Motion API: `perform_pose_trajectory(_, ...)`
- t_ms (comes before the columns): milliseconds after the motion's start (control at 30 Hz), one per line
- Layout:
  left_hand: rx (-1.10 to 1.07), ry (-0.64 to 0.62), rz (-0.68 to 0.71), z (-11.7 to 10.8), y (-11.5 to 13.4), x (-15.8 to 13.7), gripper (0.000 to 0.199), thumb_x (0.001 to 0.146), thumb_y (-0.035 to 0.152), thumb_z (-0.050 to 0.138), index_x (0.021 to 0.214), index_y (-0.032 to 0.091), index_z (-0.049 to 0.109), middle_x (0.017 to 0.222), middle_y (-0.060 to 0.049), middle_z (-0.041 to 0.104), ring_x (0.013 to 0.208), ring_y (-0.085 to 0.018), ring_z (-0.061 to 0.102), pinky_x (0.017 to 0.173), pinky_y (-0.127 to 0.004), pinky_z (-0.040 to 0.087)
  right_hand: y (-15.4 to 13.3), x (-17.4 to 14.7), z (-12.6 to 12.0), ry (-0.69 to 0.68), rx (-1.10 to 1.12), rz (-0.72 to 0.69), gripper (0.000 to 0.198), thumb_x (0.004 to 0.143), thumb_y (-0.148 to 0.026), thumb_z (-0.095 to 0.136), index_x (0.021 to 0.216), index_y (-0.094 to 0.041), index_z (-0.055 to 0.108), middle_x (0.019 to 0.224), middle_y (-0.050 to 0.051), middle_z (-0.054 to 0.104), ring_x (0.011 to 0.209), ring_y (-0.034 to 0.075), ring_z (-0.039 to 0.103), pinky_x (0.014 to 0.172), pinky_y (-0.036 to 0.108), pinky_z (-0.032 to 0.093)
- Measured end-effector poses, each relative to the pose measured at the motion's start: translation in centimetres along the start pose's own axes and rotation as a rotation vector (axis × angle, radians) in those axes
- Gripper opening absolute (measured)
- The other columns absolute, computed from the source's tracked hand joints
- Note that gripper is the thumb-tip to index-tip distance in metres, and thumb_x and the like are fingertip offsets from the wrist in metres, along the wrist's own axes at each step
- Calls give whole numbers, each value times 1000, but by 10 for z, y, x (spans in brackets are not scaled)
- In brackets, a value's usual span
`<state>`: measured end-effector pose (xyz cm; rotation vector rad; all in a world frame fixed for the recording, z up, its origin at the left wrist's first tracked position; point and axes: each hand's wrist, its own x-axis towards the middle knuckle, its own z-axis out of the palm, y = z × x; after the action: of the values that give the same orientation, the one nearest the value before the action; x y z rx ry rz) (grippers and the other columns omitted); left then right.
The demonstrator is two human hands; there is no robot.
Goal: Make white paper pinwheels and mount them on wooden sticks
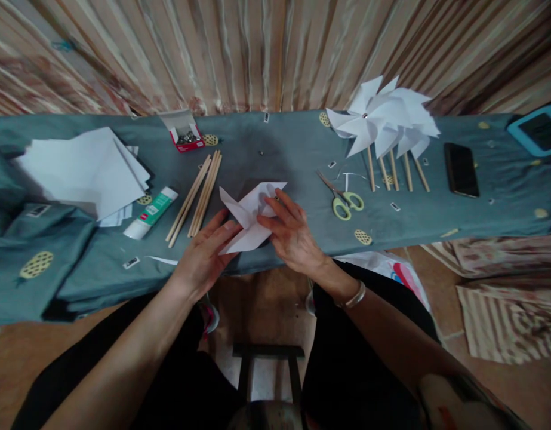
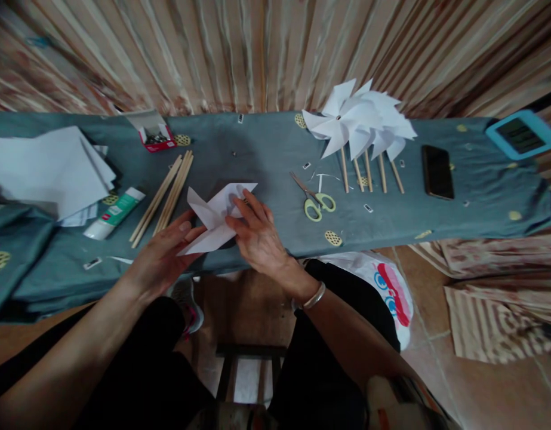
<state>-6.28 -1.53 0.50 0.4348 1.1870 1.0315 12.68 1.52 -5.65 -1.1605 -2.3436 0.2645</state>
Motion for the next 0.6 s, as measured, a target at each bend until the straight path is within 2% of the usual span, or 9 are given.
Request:
perform_pose_trajectory(167,19,-6,9,6,1,2,39,84,22,65,122,19,61,100,-7,74,90,-17,71,75,-23,56,-1,0,-2,-18,-37,4,38,86,-10,50,119,-22,66,149,9,48,148,29,26,110,53,36)
perform_pose_trajectory(400,74,-48,50,7,-4,7,41,81,29,68,120,20,62,104,-7,73,92,-20,70,79,-28,56,-4,-2,-6,-9,-60,4,37,87,-12,49,119,-22,66,149,8,48,148,27,25,112,50,36)
perform_pose_trajectory(600,70,-89,8,12,0,6,37,79,29,65,114,18,64,108,-9,73,96,-24,71,78,-30,56,-10,-4,-13,1,-114,0,37,89,-12,47,119,-22,66,149,7,47,148,27,25,111,49,37)
